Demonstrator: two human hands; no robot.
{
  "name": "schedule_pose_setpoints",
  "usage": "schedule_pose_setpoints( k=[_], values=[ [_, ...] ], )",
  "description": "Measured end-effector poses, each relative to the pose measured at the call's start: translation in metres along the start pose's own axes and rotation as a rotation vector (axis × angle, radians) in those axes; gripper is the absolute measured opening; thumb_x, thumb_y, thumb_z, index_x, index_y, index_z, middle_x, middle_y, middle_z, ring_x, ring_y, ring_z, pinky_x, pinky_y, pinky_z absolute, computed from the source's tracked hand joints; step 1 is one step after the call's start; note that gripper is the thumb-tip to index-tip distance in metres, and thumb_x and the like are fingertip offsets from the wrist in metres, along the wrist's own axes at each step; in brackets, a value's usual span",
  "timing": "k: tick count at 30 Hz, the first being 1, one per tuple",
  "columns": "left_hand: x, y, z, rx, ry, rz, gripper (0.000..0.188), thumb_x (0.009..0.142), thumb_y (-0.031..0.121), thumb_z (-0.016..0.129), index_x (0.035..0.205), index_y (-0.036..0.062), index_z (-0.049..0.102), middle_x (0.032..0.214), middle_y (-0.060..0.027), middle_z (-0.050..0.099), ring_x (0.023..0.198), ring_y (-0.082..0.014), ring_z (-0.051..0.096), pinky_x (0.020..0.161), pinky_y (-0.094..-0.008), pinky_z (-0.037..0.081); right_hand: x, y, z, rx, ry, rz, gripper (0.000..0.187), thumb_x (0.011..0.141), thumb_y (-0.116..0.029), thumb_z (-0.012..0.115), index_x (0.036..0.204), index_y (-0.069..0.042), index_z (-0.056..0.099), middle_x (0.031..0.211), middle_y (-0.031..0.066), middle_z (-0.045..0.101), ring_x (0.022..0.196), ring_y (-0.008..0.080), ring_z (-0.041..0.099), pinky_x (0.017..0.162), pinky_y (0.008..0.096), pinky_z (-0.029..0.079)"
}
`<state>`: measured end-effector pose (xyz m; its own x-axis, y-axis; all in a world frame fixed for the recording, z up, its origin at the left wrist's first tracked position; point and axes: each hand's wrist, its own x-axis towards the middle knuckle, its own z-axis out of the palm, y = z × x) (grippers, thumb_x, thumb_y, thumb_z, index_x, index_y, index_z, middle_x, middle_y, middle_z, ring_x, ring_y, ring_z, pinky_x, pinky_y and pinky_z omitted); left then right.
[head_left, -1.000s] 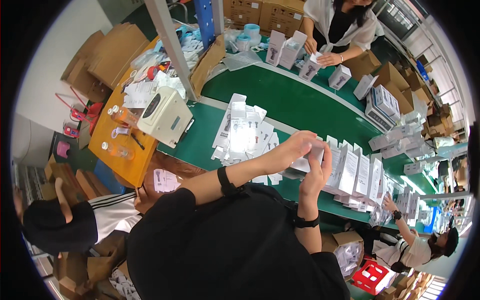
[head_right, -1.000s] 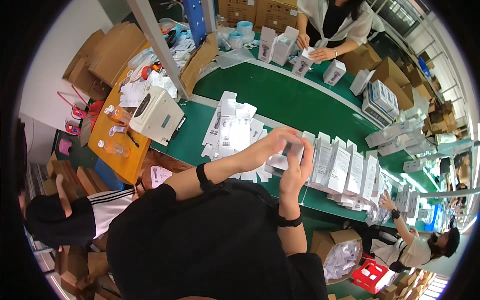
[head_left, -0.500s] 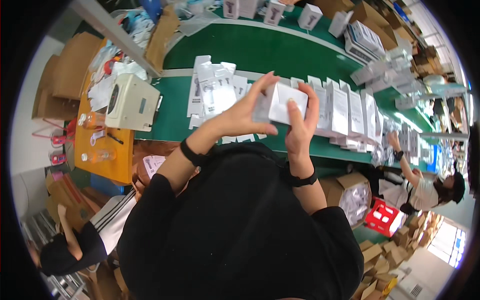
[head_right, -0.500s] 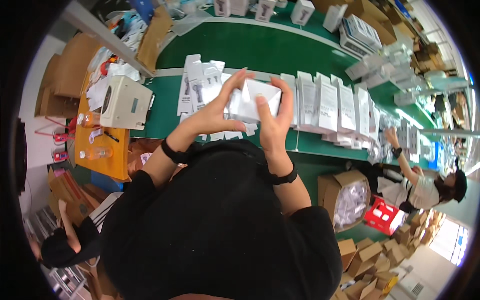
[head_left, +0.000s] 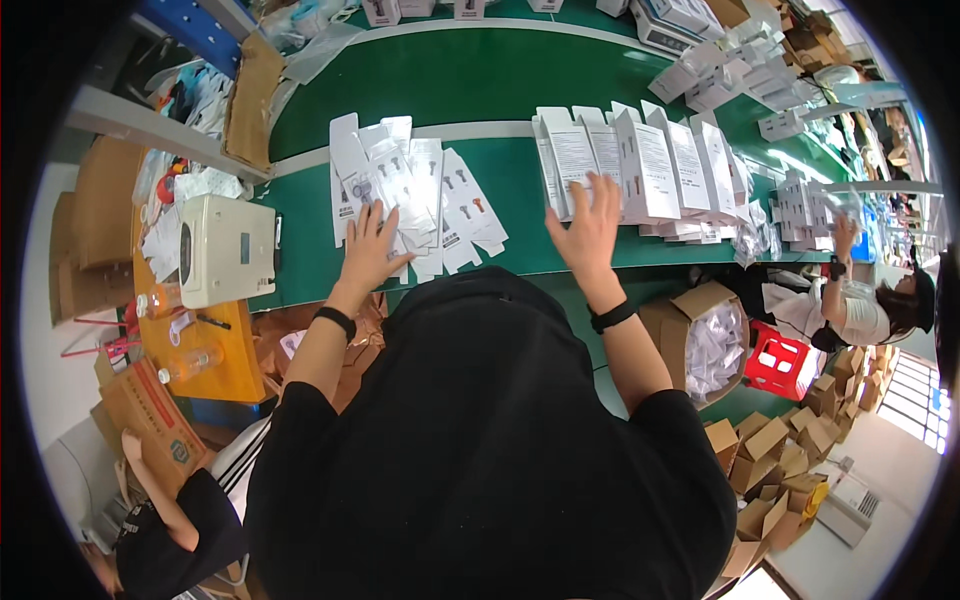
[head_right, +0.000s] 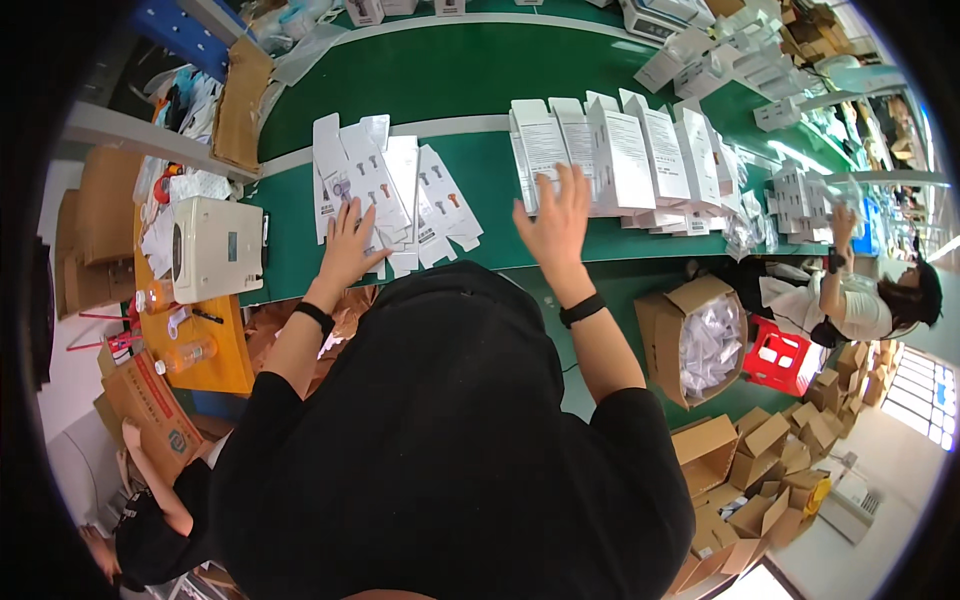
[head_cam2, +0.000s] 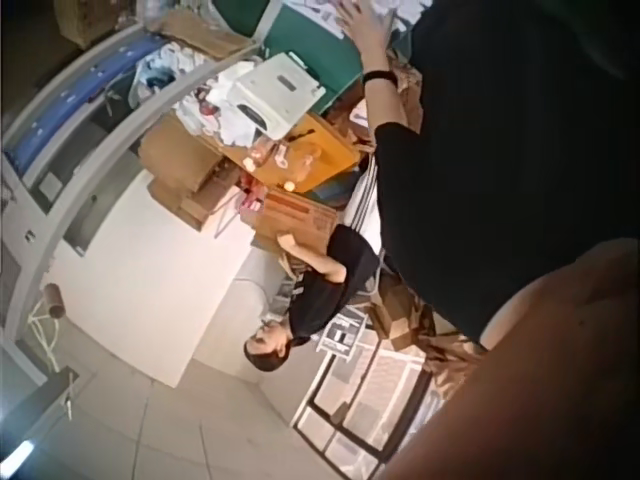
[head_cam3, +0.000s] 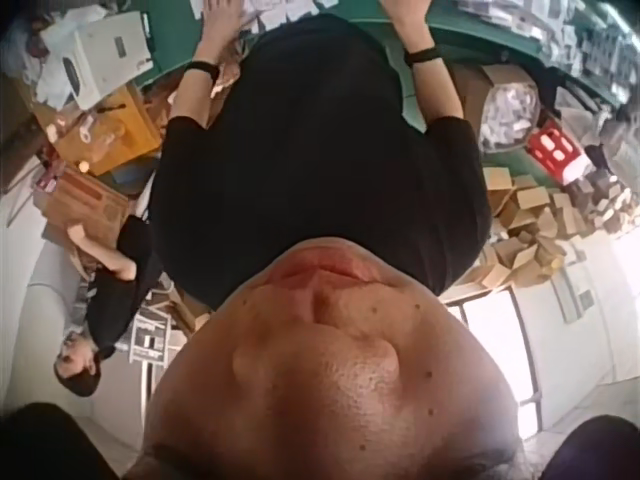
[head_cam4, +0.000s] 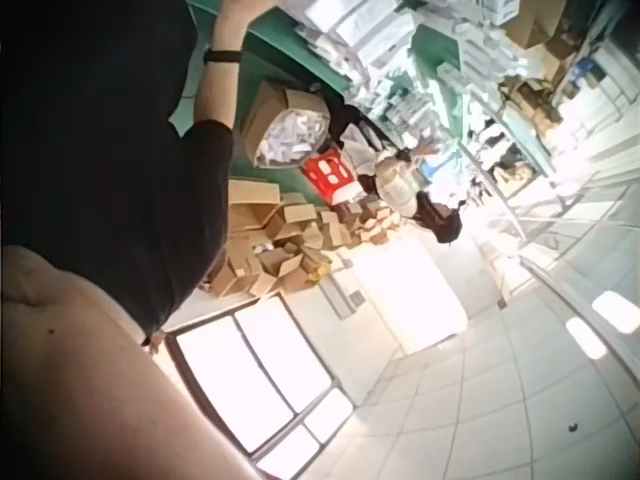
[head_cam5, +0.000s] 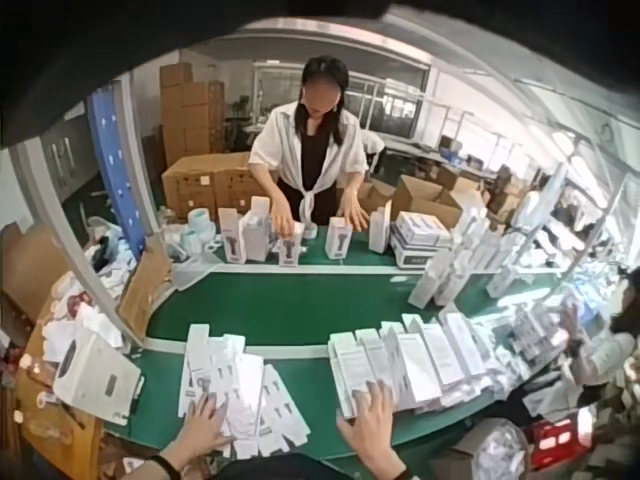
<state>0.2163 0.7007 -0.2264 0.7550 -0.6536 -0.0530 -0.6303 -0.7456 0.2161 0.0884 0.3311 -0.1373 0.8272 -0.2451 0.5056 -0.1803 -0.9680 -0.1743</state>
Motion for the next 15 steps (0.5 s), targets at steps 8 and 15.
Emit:
schedule_pose_setpoints(
  k=[8, 15],
  values=[
    [-0.005, 0.006, -0.053, -0.063, 0.354, 0.225, 0.036, 0.101, 0.017, 0.067, 0.132, 0.0002, 0.065, 0.129, -0.0177, 0.069, 0.117, -0.0312, 0.068, 0.105, -0.0433, 0.051, 0.024, -0.083, 0.008, 0.712, -0.325, -0.227, 0.059, 0.077, -0.025, 0.086, 0.127, -0.004, 0.063, 0.139, 0.0188, 0.058, 0.139, 0.0438, 0.048, 0.113, 0.0578, 0.041],
    [0.004, 0.087, -0.200, -1.197, 0.301, -0.161, 0.023, 0.098, 0.011, 0.067, 0.117, -0.0009, 0.070, 0.114, -0.0155, 0.075, 0.096, -0.0216, 0.076, 0.081, -0.0337, 0.057, 0.081, -0.156, -0.041, 0.616, -0.004, -0.326, 0.109, 0.057, -0.033, 0.097, 0.150, -0.008, 0.046, 0.147, 0.0252, 0.052, 0.145, 0.0429, 0.044, 0.116, 0.0577, 0.039]
  ],
)
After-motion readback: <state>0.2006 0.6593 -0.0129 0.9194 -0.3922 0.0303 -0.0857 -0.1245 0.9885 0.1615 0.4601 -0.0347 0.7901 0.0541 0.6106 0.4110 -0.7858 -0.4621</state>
